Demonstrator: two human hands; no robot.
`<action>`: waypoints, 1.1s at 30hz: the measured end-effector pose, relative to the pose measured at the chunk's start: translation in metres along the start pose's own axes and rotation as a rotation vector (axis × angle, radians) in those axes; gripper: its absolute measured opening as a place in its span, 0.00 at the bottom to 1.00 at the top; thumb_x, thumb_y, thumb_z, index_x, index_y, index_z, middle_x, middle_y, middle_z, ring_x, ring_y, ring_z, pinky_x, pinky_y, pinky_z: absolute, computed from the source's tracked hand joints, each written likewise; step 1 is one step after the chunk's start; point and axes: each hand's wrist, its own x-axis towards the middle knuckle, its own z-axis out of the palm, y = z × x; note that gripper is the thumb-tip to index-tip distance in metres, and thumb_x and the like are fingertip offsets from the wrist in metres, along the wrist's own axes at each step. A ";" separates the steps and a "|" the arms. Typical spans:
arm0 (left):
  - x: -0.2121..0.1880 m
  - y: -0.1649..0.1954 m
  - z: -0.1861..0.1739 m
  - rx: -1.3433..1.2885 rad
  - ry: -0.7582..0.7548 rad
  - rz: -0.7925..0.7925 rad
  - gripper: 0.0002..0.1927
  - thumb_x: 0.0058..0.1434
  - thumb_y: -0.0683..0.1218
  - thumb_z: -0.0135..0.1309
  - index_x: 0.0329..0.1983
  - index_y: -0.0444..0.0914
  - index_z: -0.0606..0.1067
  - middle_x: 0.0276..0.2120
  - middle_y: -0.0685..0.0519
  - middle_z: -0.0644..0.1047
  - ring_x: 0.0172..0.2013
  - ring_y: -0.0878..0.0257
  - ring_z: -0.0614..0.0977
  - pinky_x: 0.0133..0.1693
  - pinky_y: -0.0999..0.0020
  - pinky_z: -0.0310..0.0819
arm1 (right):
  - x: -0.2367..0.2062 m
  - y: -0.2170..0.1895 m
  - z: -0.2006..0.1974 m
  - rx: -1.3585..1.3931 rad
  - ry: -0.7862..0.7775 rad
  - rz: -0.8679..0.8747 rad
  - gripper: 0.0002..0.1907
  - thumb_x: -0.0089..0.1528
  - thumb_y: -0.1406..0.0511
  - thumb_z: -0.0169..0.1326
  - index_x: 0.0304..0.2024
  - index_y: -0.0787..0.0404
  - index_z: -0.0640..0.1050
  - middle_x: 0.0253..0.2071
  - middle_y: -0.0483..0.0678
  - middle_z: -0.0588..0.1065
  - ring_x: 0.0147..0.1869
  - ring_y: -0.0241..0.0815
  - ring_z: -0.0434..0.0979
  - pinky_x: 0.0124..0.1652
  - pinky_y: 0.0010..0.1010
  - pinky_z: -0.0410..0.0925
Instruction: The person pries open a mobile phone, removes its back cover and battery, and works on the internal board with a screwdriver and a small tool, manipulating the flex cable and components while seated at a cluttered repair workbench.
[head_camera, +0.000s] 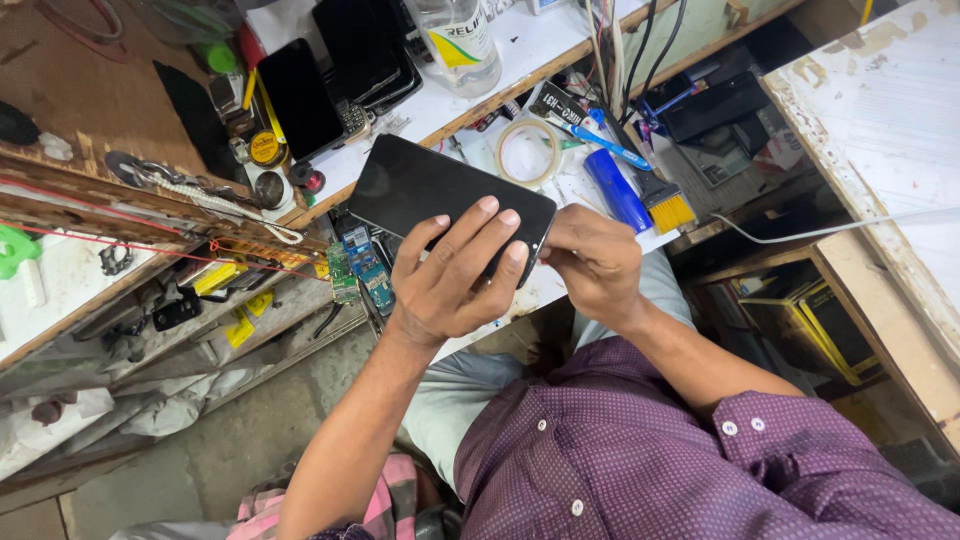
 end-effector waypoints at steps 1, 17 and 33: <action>-0.001 -0.001 -0.003 0.005 -0.001 -0.003 0.11 0.74 0.43 0.58 0.55 0.47 0.70 0.57 0.56 0.79 0.58 0.60 0.82 0.60 0.60 0.67 | -0.002 0.001 0.005 0.037 -0.017 0.040 0.07 0.62 0.79 0.60 0.42 0.71 0.81 0.35 0.50 0.77 0.37 0.40 0.77 0.38 0.30 0.69; 0.000 -0.001 -0.013 0.021 0.014 -0.050 0.13 0.74 0.44 0.60 0.57 0.45 0.70 0.57 0.55 0.78 0.58 0.59 0.82 0.60 0.60 0.66 | 0.002 -0.031 0.020 -0.001 0.132 0.065 0.10 0.58 0.80 0.62 0.41 0.69 0.81 0.34 0.50 0.77 0.36 0.35 0.79 0.33 0.25 0.72; 0.019 -0.037 0.017 0.056 0.029 -0.048 0.13 0.74 0.42 0.60 0.56 0.46 0.70 0.57 0.55 0.78 0.57 0.58 0.82 0.59 0.59 0.65 | 0.025 0.066 0.016 0.793 0.090 0.375 0.06 0.66 0.72 0.60 0.45 0.70 0.80 0.43 0.51 0.77 0.43 0.43 0.79 0.42 0.33 0.73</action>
